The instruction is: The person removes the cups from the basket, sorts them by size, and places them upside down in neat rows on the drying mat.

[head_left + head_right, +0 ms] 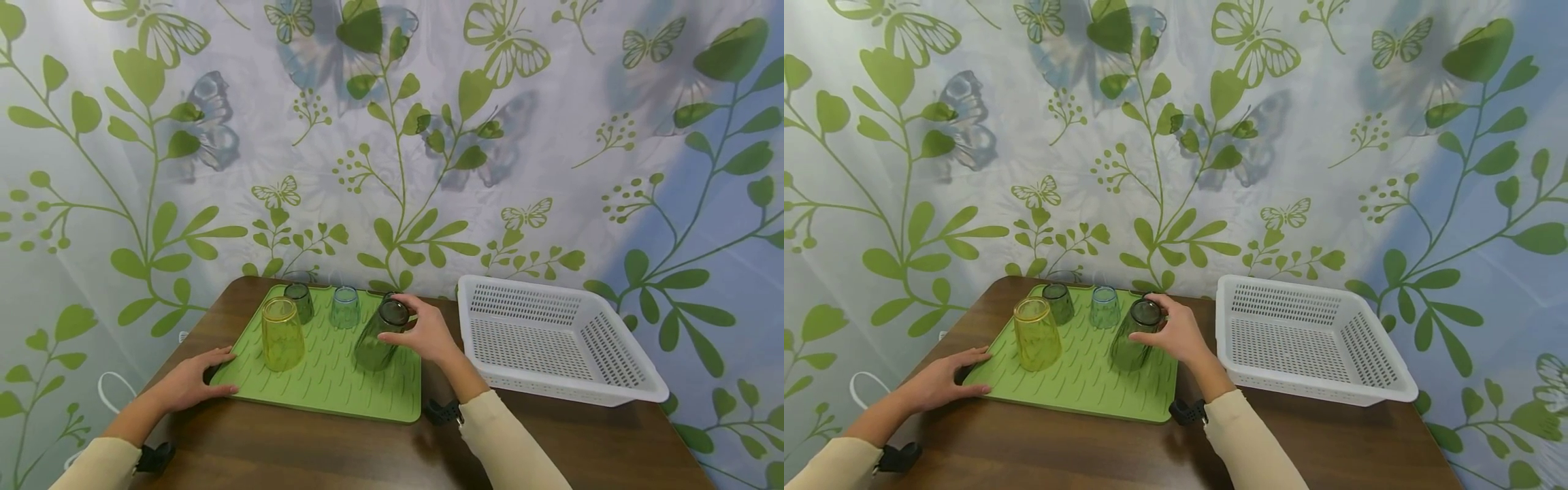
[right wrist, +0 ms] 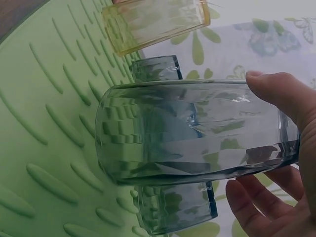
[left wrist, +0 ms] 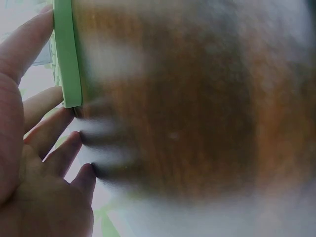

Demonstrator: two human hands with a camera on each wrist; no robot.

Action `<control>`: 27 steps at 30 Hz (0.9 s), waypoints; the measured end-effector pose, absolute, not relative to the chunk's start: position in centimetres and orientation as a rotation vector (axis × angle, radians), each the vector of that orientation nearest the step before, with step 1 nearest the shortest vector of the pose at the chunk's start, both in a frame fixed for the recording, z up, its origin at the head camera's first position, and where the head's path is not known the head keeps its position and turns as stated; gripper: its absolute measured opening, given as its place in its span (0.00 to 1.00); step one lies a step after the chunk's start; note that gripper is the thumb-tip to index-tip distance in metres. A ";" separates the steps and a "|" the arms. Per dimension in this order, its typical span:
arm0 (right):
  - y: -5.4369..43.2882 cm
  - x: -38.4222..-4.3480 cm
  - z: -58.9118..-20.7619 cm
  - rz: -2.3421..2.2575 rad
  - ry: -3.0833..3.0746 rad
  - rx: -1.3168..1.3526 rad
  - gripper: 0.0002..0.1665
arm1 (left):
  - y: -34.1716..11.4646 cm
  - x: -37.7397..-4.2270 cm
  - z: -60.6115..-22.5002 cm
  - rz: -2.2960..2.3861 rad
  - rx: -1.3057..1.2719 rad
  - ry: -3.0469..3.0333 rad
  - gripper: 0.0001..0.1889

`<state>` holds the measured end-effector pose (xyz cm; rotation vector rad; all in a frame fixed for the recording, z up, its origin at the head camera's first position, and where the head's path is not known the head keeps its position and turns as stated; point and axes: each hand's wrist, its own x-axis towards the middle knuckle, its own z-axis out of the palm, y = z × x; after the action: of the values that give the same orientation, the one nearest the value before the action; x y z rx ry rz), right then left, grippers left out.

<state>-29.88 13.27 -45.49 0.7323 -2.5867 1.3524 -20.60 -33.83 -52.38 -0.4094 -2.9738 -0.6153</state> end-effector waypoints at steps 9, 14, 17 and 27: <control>12.6 -29.7 -45.3 1.272 -2.615 0.769 0.49 | -33.7 -20.4 -52.2 -0.629 -0.409 -2.974 0.42; 12.2 -29.7 -45.3 1.230 -2.621 0.819 0.49 | -33.6 -20.4 -52.2 -0.629 -0.407 -2.971 0.42; 12.0 -29.8 -45.3 1.205 -2.635 0.836 0.50 | -33.6 -20.4 -52.2 -0.631 -0.403 -2.972 0.42; 11.4 -30.0 -45.1 1.222 -2.631 0.869 0.51 | -33.3 -20.2 -52.0 -0.643 -0.413 -2.965 0.41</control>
<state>-30.00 11.41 -45.14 0.8693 -2.6305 1.2218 -20.16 -33.33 -51.95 -0.4134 -2.9647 -0.6430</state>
